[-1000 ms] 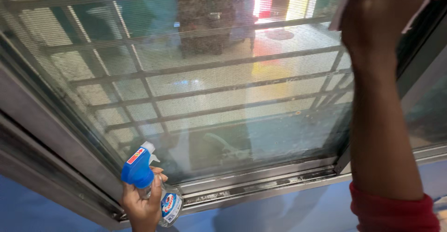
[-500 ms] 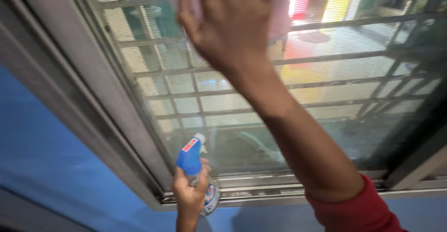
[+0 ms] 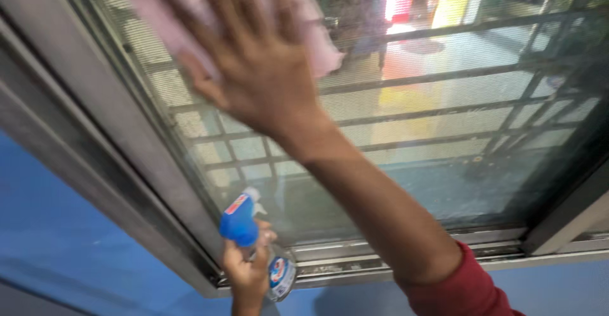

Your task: The person sprays a cleaning solution onto a window and wipes the surface with a pink cloth. The person repeatedly sprays and wipes different sections of the window to remove dirt and streaks.

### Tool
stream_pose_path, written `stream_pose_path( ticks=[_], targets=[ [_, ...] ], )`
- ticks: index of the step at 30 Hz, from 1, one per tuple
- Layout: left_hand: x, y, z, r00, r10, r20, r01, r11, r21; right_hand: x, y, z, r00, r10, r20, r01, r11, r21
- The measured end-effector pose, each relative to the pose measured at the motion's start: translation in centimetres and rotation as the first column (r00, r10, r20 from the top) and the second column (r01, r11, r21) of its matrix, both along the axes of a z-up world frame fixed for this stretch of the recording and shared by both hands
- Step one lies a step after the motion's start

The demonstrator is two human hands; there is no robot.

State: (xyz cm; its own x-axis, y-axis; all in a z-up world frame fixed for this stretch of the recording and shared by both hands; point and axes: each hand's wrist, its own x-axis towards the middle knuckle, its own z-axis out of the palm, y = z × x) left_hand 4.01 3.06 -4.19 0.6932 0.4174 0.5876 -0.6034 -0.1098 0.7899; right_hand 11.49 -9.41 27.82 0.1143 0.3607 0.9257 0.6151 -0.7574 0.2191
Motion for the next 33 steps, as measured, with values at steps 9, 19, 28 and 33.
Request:
stream_pose_path(
  ticks=[9,19,28,33],
  targets=[
    [0.4,0.7,-0.6,0.991,0.012,0.137,-0.011,1.0,-0.002,4.8,-19.3,-0.2,0.692,-0.652,-0.31,0.714,0.683,0.154],
    [-0.9,-1.8,1.6,0.993,0.112,0.036,-0.117,0.977,0.178,6.0,-33.3,-9.8,0.94,-0.323,-0.107,0.329,0.779,0.534],
    [-1.1,-2.0,1.9,0.988,0.13,0.082,-0.145,0.966,0.216,8.3,-27.3,-13.1,0.899,-0.436,-0.05,0.39,0.741,0.548],
    [-1.2,-2.1,2.1,0.992,0.108,0.066,-0.119,0.975,0.19,6.3,-15.4,-13.1,0.959,-0.283,-0.029,0.265,0.847,0.461]
  ],
)
